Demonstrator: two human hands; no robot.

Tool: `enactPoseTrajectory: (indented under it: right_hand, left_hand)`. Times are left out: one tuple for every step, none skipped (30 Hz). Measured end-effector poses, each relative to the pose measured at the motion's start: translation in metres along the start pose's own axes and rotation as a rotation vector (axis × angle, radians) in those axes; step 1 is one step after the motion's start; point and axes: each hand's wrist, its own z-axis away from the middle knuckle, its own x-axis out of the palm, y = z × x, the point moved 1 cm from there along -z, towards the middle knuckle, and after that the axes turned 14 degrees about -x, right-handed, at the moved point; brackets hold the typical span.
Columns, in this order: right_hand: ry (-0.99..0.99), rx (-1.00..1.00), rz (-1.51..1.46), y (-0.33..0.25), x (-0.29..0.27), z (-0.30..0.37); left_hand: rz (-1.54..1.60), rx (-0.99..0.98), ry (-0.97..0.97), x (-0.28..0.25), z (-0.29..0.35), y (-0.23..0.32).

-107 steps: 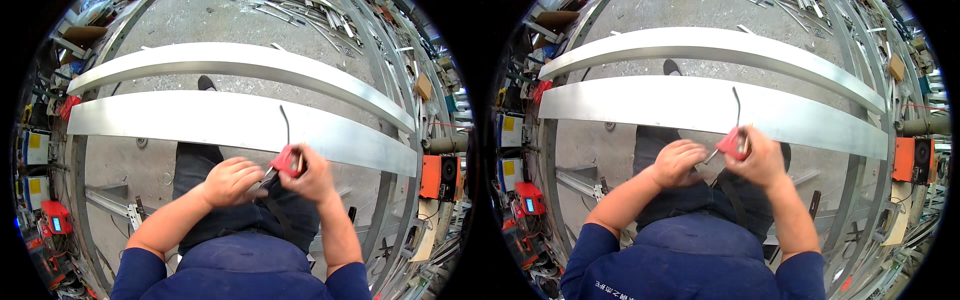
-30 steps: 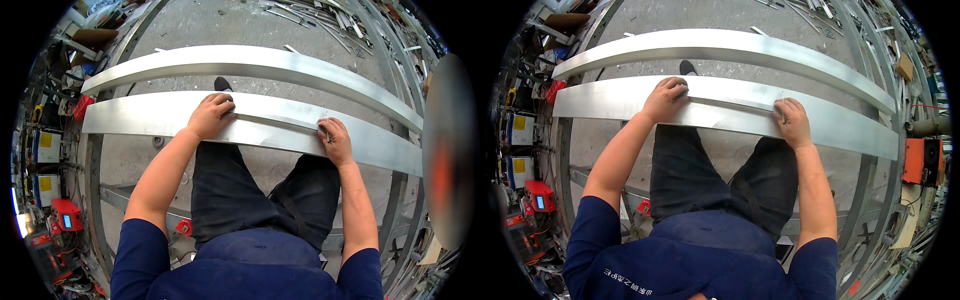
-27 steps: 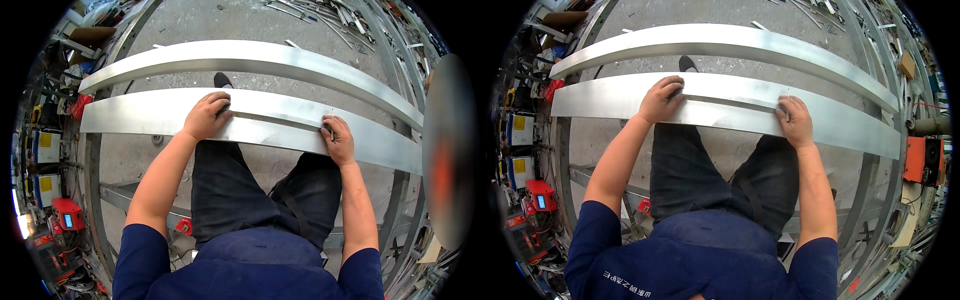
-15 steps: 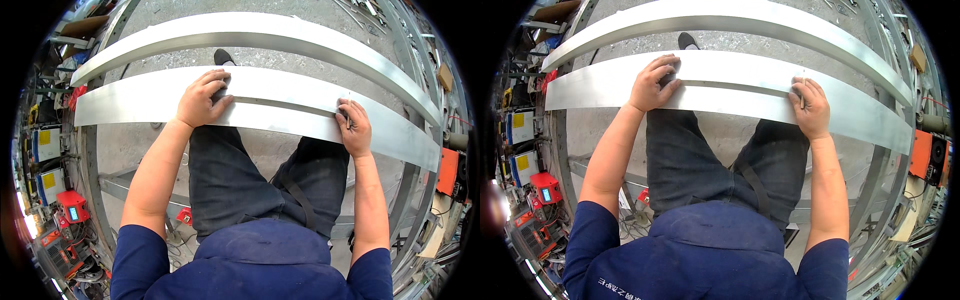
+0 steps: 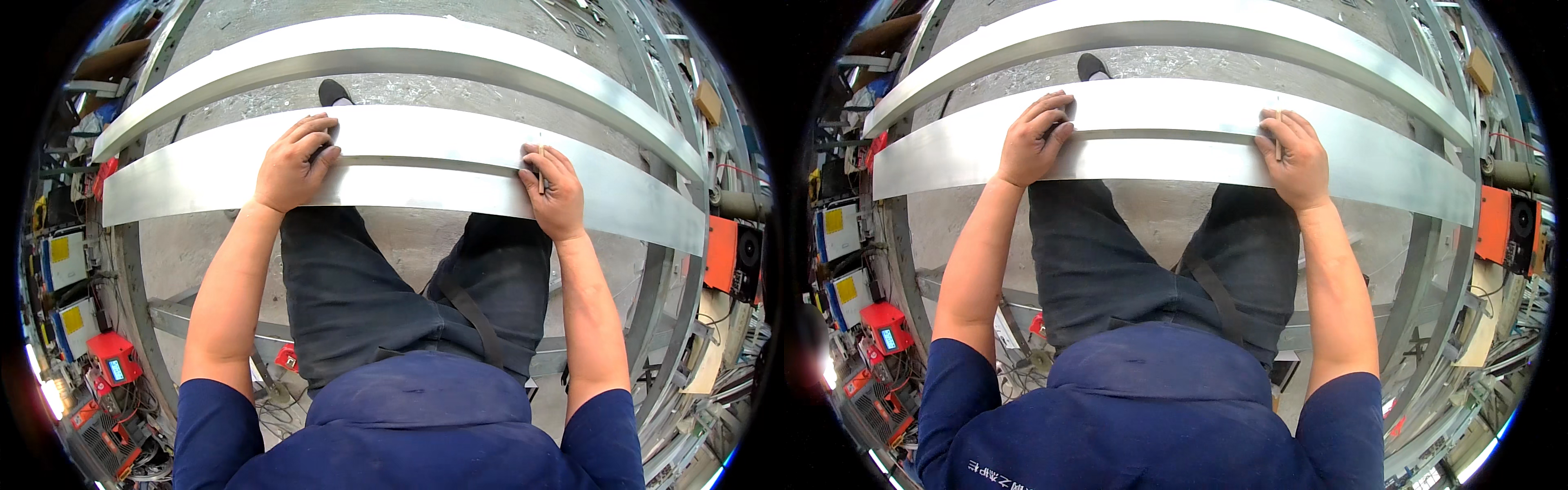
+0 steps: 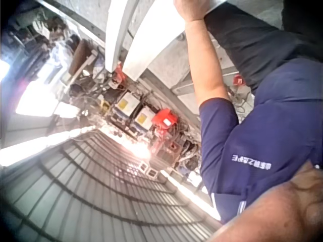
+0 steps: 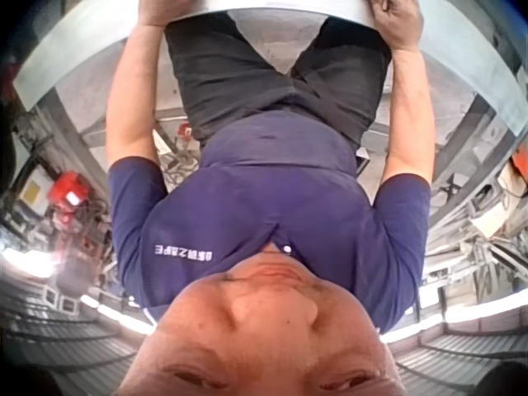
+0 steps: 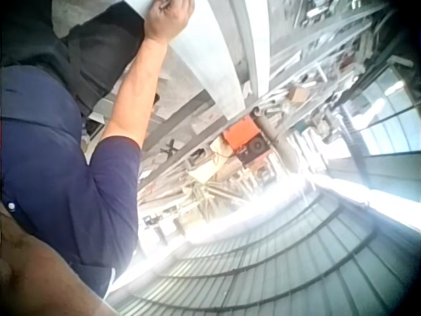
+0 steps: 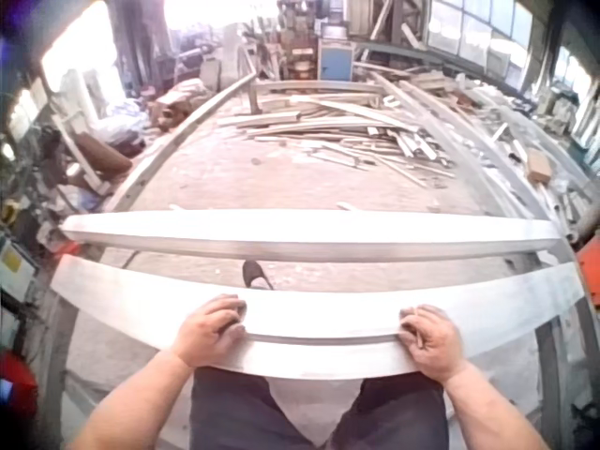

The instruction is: The person measures and marks a long metal bar using a tape measure and a pencil. They then use a power drill to create holes at the marked locations on the metal bar.

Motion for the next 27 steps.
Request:
enactPoseTrajectory:
  right_hand:
    - [-0.002,-0.001,0.004,0.0008,0.0002,0.0011]
    - [-0.002,-0.004,0.010,0.0018,-0.0010,0.0019]
    - [-0.001,-0.008,0.013,0.0020,-0.0006,0.0024]
    - [0.000,-0.011,0.015,0.0018,-0.0003,0.0027]
    - [0.000,-0.010,0.014,0.0016,0.0000,0.0031]
    - [-0.002,-0.010,0.015,0.0016,-0.0002,0.0035]
    - [-0.003,-0.009,0.016,0.0014,-0.0004,0.0036]
    - [-0.005,-0.011,0.014,0.0008,-0.0009,0.0030]
    - [-0.007,-0.012,0.012,-0.0001,-0.0016,0.0023]
    - [-0.008,-0.014,0.009,-0.0008,-0.0018,0.0021]
    - [-0.008,-0.018,0.008,-0.0005,-0.0015,0.0023]
    - [-0.008,-0.022,0.008,0.0005,-0.0014,0.0022]
    - [-0.007,-0.026,0.009,0.0009,-0.0013,0.0022]
    - [-0.009,-0.026,0.010,0.0006,-0.0015,0.0020]
    - [-0.010,-0.025,0.012,0.0005,-0.0015,0.0021]
    - [-0.012,-0.024,0.013,0.0006,-0.0015,0.0022]
    - [-0.009,-0.024,0.011,0.0010,-0.0014,0.0025]
    - [-0.006,-0.024,0.008,0.0011,-0.0011,0.0024]
    - [-0.003,-0.025,0.006,0.0012,-0.0008,0.0022]
    - [0.000,-0.024,0.004,0.0010,-0.0006,0.0020]
    - [0.003,-0.023,0.003,0.0010,-0.0008,0.0019]
    - [0.005,-0.022,0.002,0.0009,-0.0009,0.0019]
    - [0.004,-0.019,0.004,0.0009,-0.0008,0.0022]
    - [0.003,-0.018,0.007,0.0009,-0.0006,0.0025]
    - [0.002,-0.016,0.010,0.0010,-0.0006,0.0027]
    - [0.003,-0.013,0.007,0.0010,-0.0006,0.0029]
    - [0.005,-0.012,0.002,0.0011,0.0001,0.0028]
  left_hand:
    - [0.002,0.001,-0.002,-0.0005,-0.0001,0.0003]
    - [0.004,0.001,-0.004,-0.0001,-0.0005,0.0012]
    - [0.002,0.002,-0.005,-0.0002,-0.0006,0.0015]
    - [-0.001,0.002,-0.006,-0.0003,-0.0007,0.0017]
    - [-0.004,0.003,-0.007,-0.0006,-0.0006,0.0018]
    - [-0.004,0.005,-0.007,-0.0001,-0.0005,0.0015]
    - [-0.004,0.007,-0.006,0.0003,-0.0006,0.0012]
    - [-0.005,0.009,-0.005,0.0005,-0.0007,0.0009]
    - [-0.006,0.006,-0.003,0.0006,-0.0005,0.0009]
    - [-0.008,0.004,0.000,0.0005,-0.0003,0.0012]
    - [-0.009,0.002,0.003,0.0001,-0.0001,0.0015]
    - [-0.013,0.002,0.002,-0.0001,-0.0001,0.0018]
    - [-0.017,0.002,0.002,-0.0007,-0.0001,0.0022]
    - [-0.020,0.002,0.001,-0.0011,0.0000,0.0024]
    - [-0.022,0.004,0.001,-0.0007,-0.0003,0.0025]
    - [-0.024,0.006,0.001,-0.0004,-0.0007,0.0025]
    - [-0.026,0.008,0.001,-0.0001,-0.0009,0.0025]
    - [-0.027,0.008,0.001,-0.0002,-0.0007,0.0021]
    - [-0.028,0.007,0.001,-0.0004,-0.0004,0.0018]
    - [-0.029,0.007,0.001,-0.0008,0.0001,0.0015]
    - [-0.028,0.006,0.002,-0.0007,0.0000,0.0016]
    - [-0.026,0.006,0.004,-0.0006,-0.0001,0.0021]
    - [-0.025,0.005,0.005,-0.0006,0.0000,0.0024]
    - [-0.020,0.006,0.003,-0.0003,-0.0001,0.0021]
    - [-0.015,0.008,0.002,0.0001,-0.0002,0.0016]
    - [-0.010,0.009,0.000,0.0005,-0.0003,0.0011]
    - [-0.007,0.008,0.002,0.0004,-0.0002,0.0006]
